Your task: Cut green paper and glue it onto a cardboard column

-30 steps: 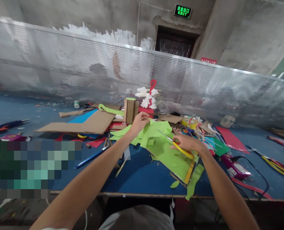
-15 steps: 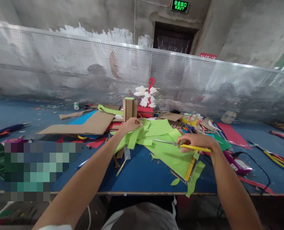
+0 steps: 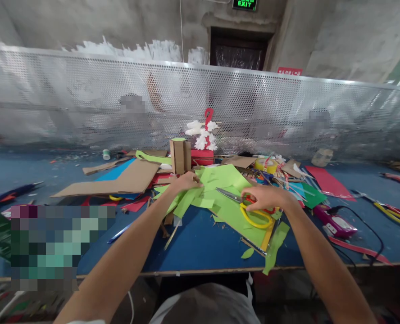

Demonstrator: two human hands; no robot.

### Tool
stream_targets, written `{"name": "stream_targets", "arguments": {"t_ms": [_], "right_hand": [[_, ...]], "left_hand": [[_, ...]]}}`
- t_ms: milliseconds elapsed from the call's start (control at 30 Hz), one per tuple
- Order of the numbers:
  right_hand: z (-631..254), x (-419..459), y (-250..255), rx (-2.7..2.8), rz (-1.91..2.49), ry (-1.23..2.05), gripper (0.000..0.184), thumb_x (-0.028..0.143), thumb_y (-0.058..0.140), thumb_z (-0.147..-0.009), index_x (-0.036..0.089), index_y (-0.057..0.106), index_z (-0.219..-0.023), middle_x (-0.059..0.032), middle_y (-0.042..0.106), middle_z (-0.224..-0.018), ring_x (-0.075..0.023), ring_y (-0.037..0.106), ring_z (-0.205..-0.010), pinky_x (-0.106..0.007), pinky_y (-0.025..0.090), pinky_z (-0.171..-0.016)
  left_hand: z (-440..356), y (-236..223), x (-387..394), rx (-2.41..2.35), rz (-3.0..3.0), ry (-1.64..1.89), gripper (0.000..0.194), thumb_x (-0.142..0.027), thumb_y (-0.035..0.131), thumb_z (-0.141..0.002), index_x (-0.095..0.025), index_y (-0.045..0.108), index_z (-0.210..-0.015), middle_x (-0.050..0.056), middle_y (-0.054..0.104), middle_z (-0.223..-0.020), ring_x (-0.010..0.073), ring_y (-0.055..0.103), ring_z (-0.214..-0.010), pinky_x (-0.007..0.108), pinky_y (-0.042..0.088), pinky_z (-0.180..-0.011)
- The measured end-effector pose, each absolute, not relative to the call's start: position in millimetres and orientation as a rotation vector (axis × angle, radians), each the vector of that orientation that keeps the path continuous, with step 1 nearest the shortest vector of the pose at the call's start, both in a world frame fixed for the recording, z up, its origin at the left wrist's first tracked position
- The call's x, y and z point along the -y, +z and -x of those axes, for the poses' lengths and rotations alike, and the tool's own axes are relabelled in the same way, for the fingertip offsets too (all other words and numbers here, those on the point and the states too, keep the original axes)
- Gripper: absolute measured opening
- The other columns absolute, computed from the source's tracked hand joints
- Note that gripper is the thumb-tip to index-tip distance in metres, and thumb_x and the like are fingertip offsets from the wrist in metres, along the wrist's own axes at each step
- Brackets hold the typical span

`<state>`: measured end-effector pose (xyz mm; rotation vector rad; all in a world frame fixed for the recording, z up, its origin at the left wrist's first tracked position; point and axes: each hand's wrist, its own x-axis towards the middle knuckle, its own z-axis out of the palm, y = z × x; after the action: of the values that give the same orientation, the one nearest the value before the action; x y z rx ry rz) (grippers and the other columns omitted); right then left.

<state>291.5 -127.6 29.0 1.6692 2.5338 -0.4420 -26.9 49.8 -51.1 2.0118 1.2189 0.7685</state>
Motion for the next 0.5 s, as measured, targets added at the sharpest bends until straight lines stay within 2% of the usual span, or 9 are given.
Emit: {"name": "stream_targets", "arguments": {"t_ms": [100, 200, 400, 500], "right_hand": [[-295.3, 125.0, 28.6, -2.59, -1.757, -0.471, 0.034, 0.044, 0.067, -0.092, 0.023, 0.071, -0.118, -0.0095, 0.077, -0.098, -0.0238, 0.069, -0.079, -0.034, 0.045, -0.067], [-295.7, 125.1, 30.8, -2.717, -1.881, -0.472, 0.034, 0.045, 0.06, -0.097, 0.022, 0.071, -0.119, -0.01, 0.08, -0.096, -0.0241, 0.072, -0.079, -0.036, 0.049, -0.073], [-276.7, 121.9, 31.5, -3.001, -1.87, -0.694, 0.039, 0.049, 0.06, -0.097, 0.018, 0.07, -0.119, -0.0089, 0.079, -0.092, -0.0223, 0.072, -0.08, -0.034, 0.051, -0.074], [-257.1, 111.3, 26.2, -2.98, -1.856, -0.804, 0.042, 0.051, 0.066, -0.095, 0.018, 0.068, -0.12, -0.0106, 0.078, -0.098, -0.0228, 0.072, -0.084, -0.034, 0.052, -0.075]], "left_hand": [[27.5, -48.8, -47.7, -1.154, -2.016, 0.751, 0.028, -0.031, 0.088, -0.05, -0.022, 0.061, -0.048, -0.001, 0.058, -0.051, 0.0144, 0.048, -0.053, 0.026, 0.029, -0.051], [30.4, -39.2, -43.3, -1.131, -1.989, 0.83, 0.032, -0.039, 0.088, -0.057, -0.021, 0.062, -0.055, -0.001, 0.057, -0.054, 0.0138, 0.047, -0.054, 0.026, 0.031, -0.052], [32.2, -15.6, -34.8, -0.987, -1.678, 1.444, 0.049, -0.058, 0.088, -0.064, -0.02, 0.058, -0.073, -0.003, 0.058, -0.066, 0.0114, 0.048, -0.059, 0.023, 0.035, -0.053], [29.4, -7.9, -30.0, -0.869, -1.473, 1.551, 0.053, -0.063, 0.088, -0.065, -0.021, 0.06, -0.081, -0.002, 0.062, -0.071, 0.0116, 0.053, -0.059, 0.023, 0.04, -0.052]]}}
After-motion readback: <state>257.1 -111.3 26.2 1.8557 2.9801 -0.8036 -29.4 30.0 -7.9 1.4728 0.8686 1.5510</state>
